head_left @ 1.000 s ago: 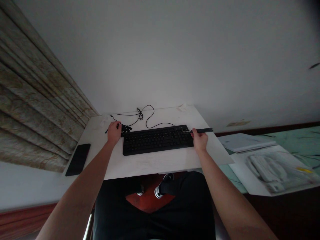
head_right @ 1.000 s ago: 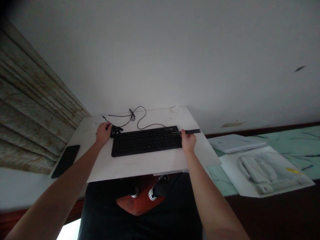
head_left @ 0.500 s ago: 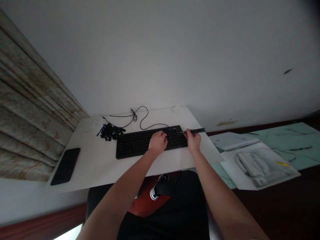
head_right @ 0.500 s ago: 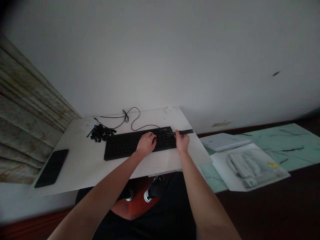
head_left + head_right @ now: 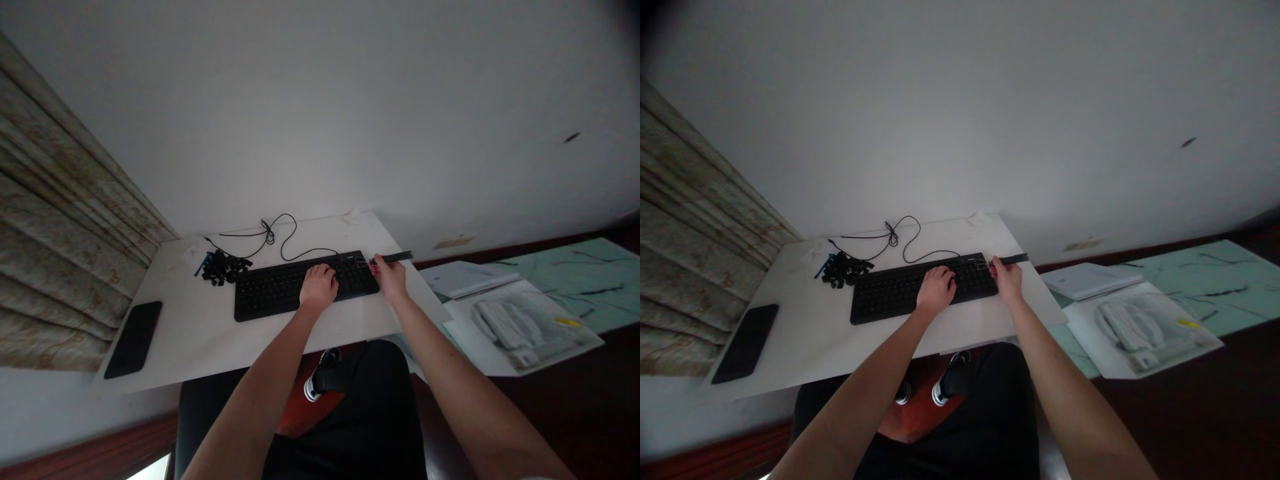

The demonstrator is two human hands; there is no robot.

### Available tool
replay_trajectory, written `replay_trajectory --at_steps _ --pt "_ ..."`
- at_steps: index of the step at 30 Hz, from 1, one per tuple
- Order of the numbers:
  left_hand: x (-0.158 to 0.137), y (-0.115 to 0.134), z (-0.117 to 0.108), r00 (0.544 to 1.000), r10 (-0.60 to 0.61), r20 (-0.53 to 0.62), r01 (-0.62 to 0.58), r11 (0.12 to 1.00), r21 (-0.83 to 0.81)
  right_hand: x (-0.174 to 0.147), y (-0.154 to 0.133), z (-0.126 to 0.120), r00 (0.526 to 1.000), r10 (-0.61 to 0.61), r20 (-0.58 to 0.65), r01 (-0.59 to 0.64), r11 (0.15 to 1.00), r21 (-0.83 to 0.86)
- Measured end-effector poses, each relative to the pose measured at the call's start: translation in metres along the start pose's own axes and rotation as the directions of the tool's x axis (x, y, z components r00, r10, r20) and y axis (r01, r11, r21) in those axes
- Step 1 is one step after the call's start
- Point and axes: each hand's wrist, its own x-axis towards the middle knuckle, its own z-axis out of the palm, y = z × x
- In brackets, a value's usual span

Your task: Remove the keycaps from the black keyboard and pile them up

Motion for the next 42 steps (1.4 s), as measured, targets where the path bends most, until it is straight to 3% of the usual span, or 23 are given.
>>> replay_trajectory --at_steps 4,10,16,26,36,39,42 --pt "0.001 0.000 0.000 1.000 -0.011 -0.001 0.011 1.000 0.002 -0.006 -0.026 0.013 0.966 -0.098 0.239 0.144 0.973 -0.182" --pt "0.001 -0.001 0.002 0.997 -0.074 -0.017 0.074 0.997 -0.025 -0.004 -0.046 0.035 0.864 -0.152 0.479 0.381 0.820 -0.427" --pt "0.001 -0.001 0.005 0.998 -0.055 -0.037 0.055 0.998 0.003 -0.002 -0.050 0.042 0.842 -0.053 0.537 0.366 0.788 -0.496" --pt "0.003 -0.001 0.002 0.999 -0.033 0.011 0.032 0.997 0.067 -0.003 -0.062 0.050 0.805 -0.041 0.592 0.429 0.730 -0.532" --pt "0.007 0.002 -0.002 0.997 -0.061 0.048 0.057 0.996 0.072 0.019 -0.068 0.068 0.685 0.193 0.702 0.374 0.734 -0.567" --pt "0.013 0.007 -0.006 0.993 -0.088 0.075 0.084 0.994 0.066 0.018 -0.075 0.069 0.645 0.210 0.735 0.452 0.671 -0.588" --pt "0.020 0.013 -0.008 0.986 -0.136 0.092 0.129 0.989 0.075 0.014 -0.082 0.068 0.598 0.163 0.785 0.616 0.534 -0.580"
